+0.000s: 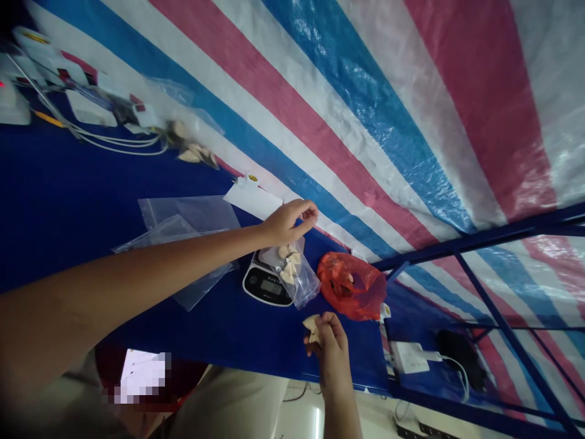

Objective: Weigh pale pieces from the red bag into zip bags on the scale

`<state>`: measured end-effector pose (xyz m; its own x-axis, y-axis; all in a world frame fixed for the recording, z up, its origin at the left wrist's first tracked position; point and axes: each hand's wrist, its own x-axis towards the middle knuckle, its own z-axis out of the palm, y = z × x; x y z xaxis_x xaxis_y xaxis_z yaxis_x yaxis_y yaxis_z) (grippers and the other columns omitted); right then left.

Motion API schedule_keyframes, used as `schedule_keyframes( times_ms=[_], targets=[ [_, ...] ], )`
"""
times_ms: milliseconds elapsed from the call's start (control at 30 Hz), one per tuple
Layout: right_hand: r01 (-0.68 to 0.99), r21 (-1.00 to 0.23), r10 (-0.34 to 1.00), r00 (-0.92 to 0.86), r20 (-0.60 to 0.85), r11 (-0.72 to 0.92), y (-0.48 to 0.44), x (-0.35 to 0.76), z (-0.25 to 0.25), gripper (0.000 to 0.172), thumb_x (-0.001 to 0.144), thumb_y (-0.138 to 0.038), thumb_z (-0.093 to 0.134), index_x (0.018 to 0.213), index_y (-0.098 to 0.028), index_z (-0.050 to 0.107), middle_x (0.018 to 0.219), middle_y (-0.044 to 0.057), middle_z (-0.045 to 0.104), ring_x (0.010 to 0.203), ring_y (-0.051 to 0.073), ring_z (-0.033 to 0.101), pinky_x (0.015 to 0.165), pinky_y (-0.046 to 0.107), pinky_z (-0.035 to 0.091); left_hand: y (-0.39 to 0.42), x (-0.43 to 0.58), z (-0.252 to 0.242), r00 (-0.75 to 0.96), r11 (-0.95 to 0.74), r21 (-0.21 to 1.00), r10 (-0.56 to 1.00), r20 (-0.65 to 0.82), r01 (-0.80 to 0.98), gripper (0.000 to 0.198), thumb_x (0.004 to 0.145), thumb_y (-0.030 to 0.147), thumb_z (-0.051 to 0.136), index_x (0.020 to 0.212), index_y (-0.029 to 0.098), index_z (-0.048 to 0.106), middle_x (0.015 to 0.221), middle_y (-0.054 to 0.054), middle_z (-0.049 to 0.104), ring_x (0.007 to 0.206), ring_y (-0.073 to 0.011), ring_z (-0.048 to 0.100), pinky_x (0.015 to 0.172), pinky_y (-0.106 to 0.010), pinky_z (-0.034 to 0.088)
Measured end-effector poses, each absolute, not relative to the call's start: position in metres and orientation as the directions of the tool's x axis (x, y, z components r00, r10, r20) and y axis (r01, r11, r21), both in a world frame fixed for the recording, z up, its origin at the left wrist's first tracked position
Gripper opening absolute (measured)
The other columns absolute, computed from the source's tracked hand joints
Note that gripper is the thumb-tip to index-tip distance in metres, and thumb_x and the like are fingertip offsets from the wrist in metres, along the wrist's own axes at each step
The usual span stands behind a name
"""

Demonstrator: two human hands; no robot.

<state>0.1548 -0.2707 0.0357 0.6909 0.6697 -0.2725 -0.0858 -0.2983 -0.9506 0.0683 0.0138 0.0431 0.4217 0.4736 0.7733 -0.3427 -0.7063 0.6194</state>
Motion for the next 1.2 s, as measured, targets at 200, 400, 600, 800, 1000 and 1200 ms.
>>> schedule_keyframes(
  times_ms=[200, 400, 600, 800, 1000, 1200],
  targets=[
    [-0.283, -0.938, 0.695, 0.633, -0.341, -0.202, -0.254, 0.145, 0.029, 0.032, 0.073, -0.038, 0.073, 0.097, -0.02, 0.063, 0.05, -0.011, 0.044, 0.034, 0.006, 0.034, 0.036, 0.018, 0.027, 0.061, 0.051, 0.011, 0.267, -0.659, 0.745, 0.702, 0.66, -0.109, 0.016, 0.094, 0.026, 0.047, 0.081, 0.02, 0.053, 0.068, 0.0, 0.056, 0.064, -0.0134, 0.051, 0.064, -0.029, 0.038],
    [-0.126, -0.953, 0.665, 0.691, -0.282, -0.274, -0.227, 0.146, 0.035, 0.044, 0.074, -0.053, 0.081, 0.095, -0.016, 0.07, 0.044, -0.011, 0.04, 0.032, 0.005, 0.029, 0.034, 0.019, 0.022, 0.092, 0.037, -0.001, 0.13, -0.557, 0.83, 0.825, 0.551, 0.019, 0.016, 0.089, 0.022, 0.05, 0.074, 0.021, 0.048, 0.06, 0.003, 0.05, 0.058, -0.0129, 0.047, 0.062, -0.029, 0.034],
    [-0.217, -0.932, 0.653, 0.667, -0.359, -0.29, -0.214, 0.159, 0.033, 0.038, 0.07, -0.05, 0.083, 0.078, -0.016, 0.069, 0.04, -0.011, 0.035, 0.03, 0.005, 0.028, 0.031, 0.02, 0.021, 0.089, 0.038, -0.002, 0.183, -0.531, 0.847, 0.835, 0.518, 0.024, 0.017, 0.087, 0.022, 0.051, 0.071, 0.021, 0.047, 0.058, 0.003, 0.048, 0.056, -0.0128, 0.044, 0.06, -0.03, 0.032],
    [-0.261, -0.962, 0.674, 0.698, -0.241, -0.073, -0.185, 0.15, 0.066, 0.033, 0.063, -0.034, 0.087, 0.063, -0.018, 0.059, 0.049, -0.007, 0.052, 0.034, 0.004, 0.032, 0.031, 0.018, 0.025, 0.089, 0.037, -0.002, 0.188, -0.513, 0.858, 0.845, 0.501, 0.023, 0.019, 0.086, 0.021, 0.052, 0.069, 0.021, 0.045, 0.055, 0.004, 0.042, 0.055, -0.0128, 0.041, 0.06, -0.03, 0.03],
    [-0.197, -0.979, 0.747, 0.657, -0.097, 0.046, -0.16, 0.14, 0.11, 0.028, 0.071, -0.035, 0.083, 0.068, -0.015, 0.062, 0.053, -0.006, 0.053, 0.037, 0.003, 0.034, 0.033, 0.017, 0.026, 0.089, 0.036, -0.001, 0.211, -0.488, 0.873, 0.854, 0.475, 0.013, 0.018, 0.086, 0.022, 0.053, 0.069, 0.021, 0.046, 0.057, 0.004, 0.043, 0.056, -0.0125, 0.04, 0.059, -0.03, 0.031],
    [-0.109, -0.992, 0.752, 0.659, -0.018, 0.071, -0.154, 0.145, 0.103, 0.032, 0.073, -0.043, 0.081, 0.073, -0.015, 0.066, 0.049, -0.007, 0.049, 0.036, 0.004, 0.032, 0.034, 0.018, 0.025, 0.09, 0.037, -0.002, 0.215, -0.479, 0.877, 0.859, 0.464, 0.023, 0.018, 0.085, 0.023, 0.053, 0.068, 0.021, 0.046, 0.057, 0.004, 0.044, 0.056, -0.0129, 0.041, 0.059, -0.03, 0.031]
  ],
)
